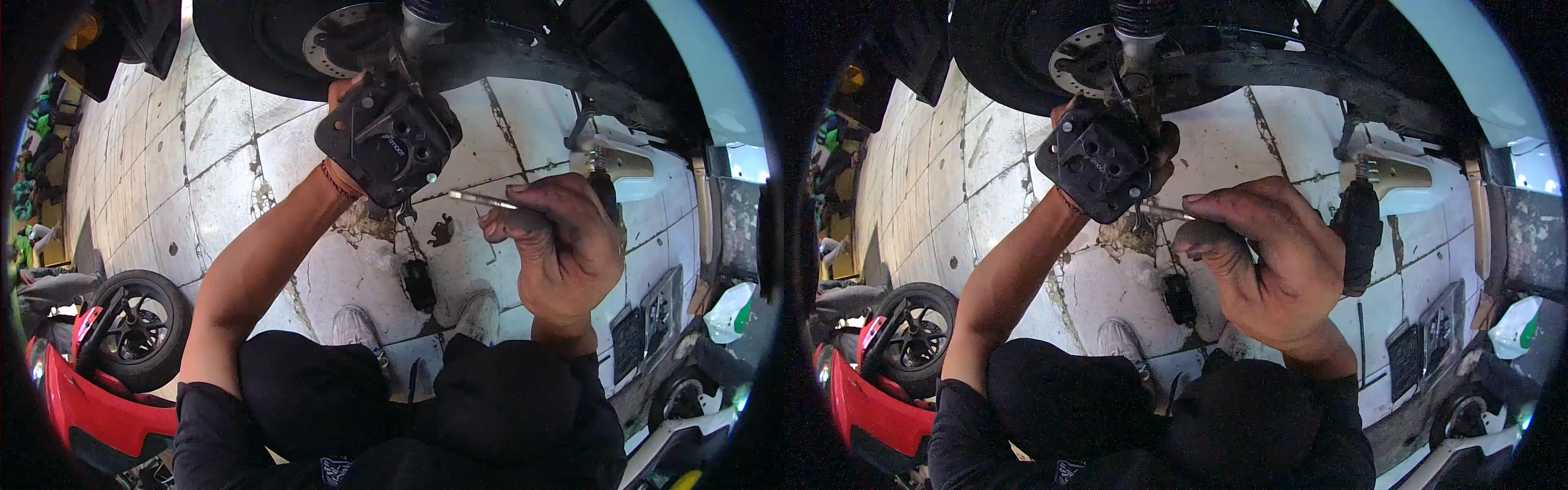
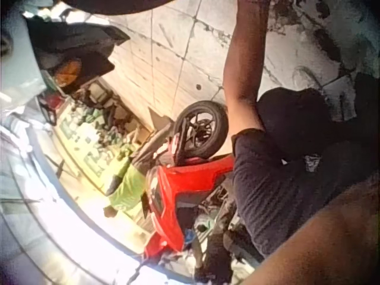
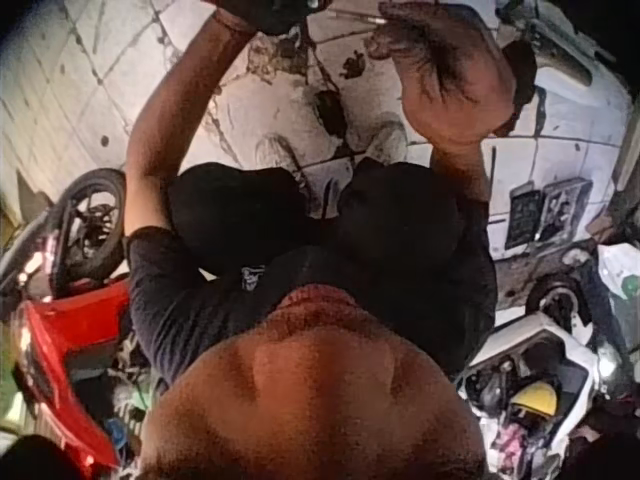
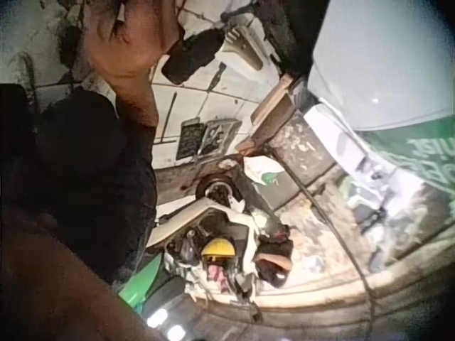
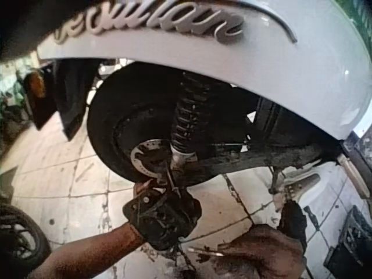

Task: The recorder is repairing the rear disc brake assembly of a motorcycle, including removing and inspecting brake pads.

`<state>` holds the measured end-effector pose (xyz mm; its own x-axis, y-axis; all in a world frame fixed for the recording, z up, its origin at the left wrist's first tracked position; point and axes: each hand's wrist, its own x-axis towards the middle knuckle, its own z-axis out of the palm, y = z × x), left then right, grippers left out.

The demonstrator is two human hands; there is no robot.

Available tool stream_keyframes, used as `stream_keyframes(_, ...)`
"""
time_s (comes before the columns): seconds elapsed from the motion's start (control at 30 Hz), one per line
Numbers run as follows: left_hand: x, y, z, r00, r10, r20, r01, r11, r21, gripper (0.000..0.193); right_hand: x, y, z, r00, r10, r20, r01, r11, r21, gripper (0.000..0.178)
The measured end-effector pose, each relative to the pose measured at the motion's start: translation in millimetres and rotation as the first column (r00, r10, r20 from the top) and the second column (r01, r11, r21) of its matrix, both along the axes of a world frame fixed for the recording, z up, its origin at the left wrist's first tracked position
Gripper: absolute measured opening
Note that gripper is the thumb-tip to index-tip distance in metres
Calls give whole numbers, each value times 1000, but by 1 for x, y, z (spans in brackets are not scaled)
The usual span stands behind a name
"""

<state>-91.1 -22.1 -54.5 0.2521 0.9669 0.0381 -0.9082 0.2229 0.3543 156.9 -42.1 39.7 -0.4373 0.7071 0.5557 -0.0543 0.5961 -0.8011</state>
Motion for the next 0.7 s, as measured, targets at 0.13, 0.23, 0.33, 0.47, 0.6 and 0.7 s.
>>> stream_keyframes(0.13,-6,3,-7,1000,-21,-14,21,999,25,49,0,0,4,998,3,58,-6,999,52,24)
stream_keyframes(0.23,-13,4,-16,997,41,-65,-44,998,-49,53,1,4,2,980,-52,191,4,970,243,30)
stream_keyframes(0.33,-9,5,-13,995,76,-62,-77,997,-18,57,-6,5,1,984,-74,163,21,951,307,15)
stream_keyframes(0.47,0,-2,0,998,36,-58,-40,998,-58,57,-10,2,-1,979,-119,168,64,951,301,13)
stream_keyframes(0.6,1,-1,10,1000,9,-26,-8,998,58,59,-13,5,6,945,-241,221,112,874,473,23)
stream_keyframes(0.7,4,-6,20,1000,-19,19,18,998,55,62,-15,8,20,936,-253,246,81,833,547,30)
